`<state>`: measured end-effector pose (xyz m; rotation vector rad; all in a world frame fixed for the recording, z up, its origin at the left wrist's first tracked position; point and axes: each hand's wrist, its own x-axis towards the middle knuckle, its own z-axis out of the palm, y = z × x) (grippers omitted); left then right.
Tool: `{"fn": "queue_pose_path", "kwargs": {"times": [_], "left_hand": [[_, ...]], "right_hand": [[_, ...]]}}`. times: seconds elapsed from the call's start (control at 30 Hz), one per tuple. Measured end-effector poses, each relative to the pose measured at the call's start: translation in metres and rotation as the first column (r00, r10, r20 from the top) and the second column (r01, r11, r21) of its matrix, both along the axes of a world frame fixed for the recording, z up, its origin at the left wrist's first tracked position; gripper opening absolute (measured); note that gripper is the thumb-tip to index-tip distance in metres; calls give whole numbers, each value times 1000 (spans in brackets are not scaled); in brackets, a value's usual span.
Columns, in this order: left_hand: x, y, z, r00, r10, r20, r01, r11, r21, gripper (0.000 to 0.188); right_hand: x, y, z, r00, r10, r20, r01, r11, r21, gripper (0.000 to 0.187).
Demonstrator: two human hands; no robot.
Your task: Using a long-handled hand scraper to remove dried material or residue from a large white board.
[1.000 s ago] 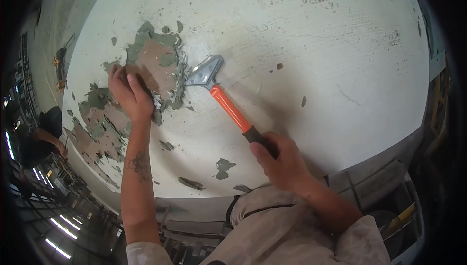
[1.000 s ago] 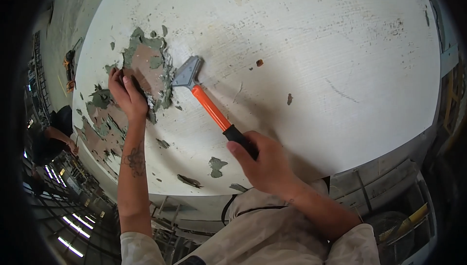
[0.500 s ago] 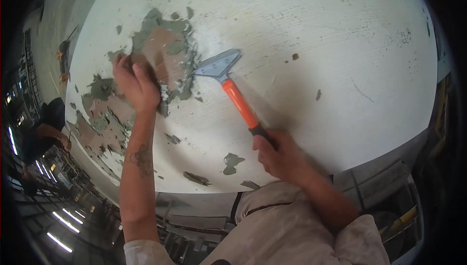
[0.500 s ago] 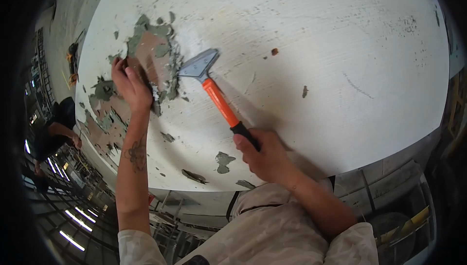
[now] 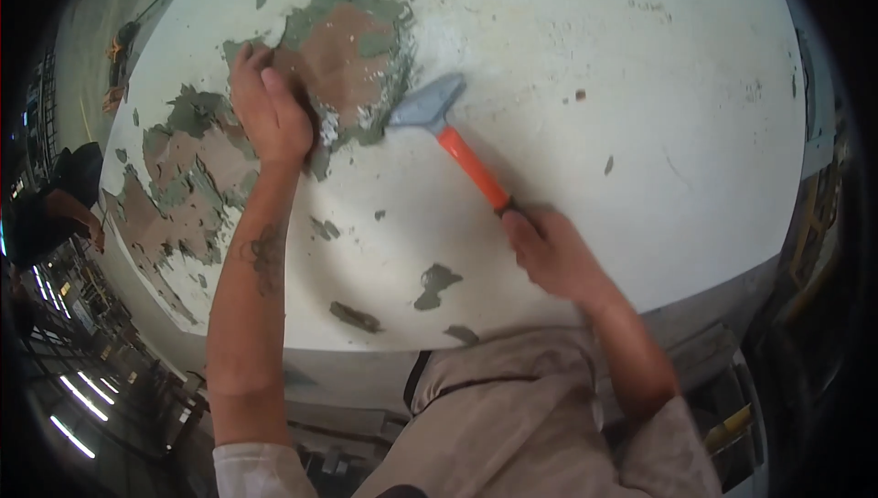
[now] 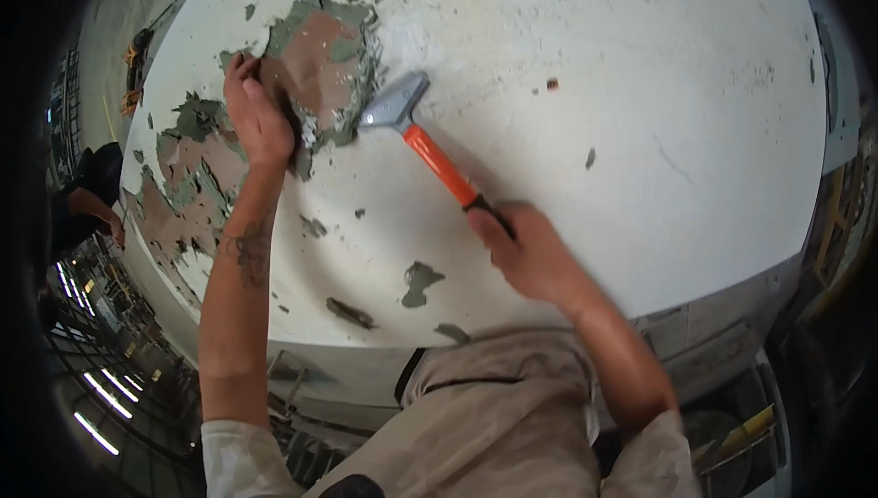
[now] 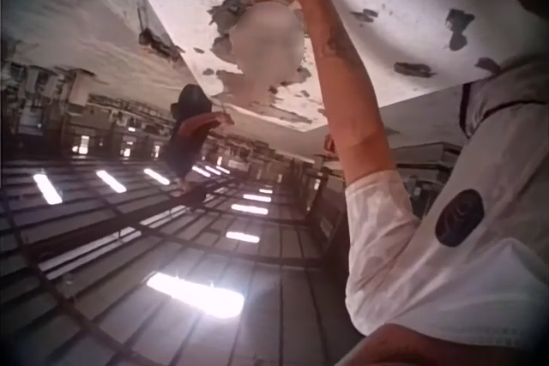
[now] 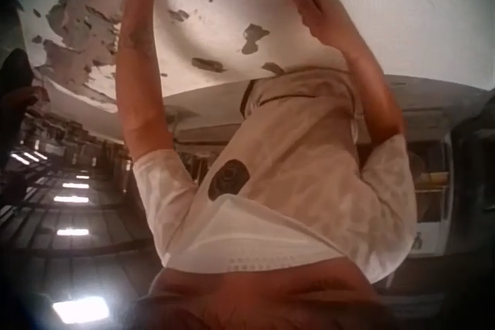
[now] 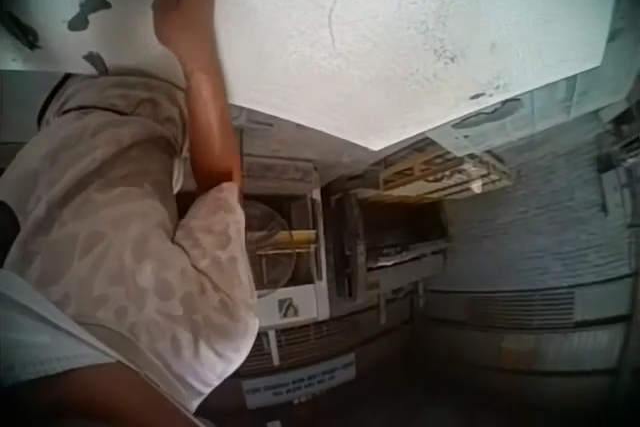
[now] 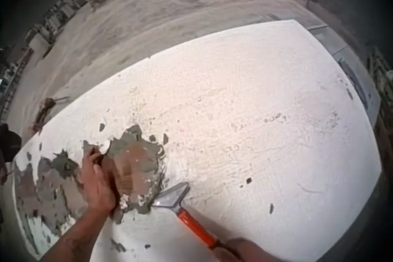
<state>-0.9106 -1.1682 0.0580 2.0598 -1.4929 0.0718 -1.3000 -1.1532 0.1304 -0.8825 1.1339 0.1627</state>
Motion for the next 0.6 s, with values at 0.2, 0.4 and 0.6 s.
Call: {"fn": "queue_pose_path", "kwargs": {"times": [0.2,0.4,0.6], "left_hand": [[2,6,-4,999,-45,10,44,998,38,55],[-1,5,-3,990,-130,-49,131,991,13,73],[-3,2,-4,972,-142,-188,140,990,-27,81]], "right_hand": [[9,-5,-4,1000,-13,19,14,998,-57,45],[29,67,-15,1000,-31,-4,27,925,-379,31],[42,88,-13,997,-76,-9,66,910,-410,26]]}}
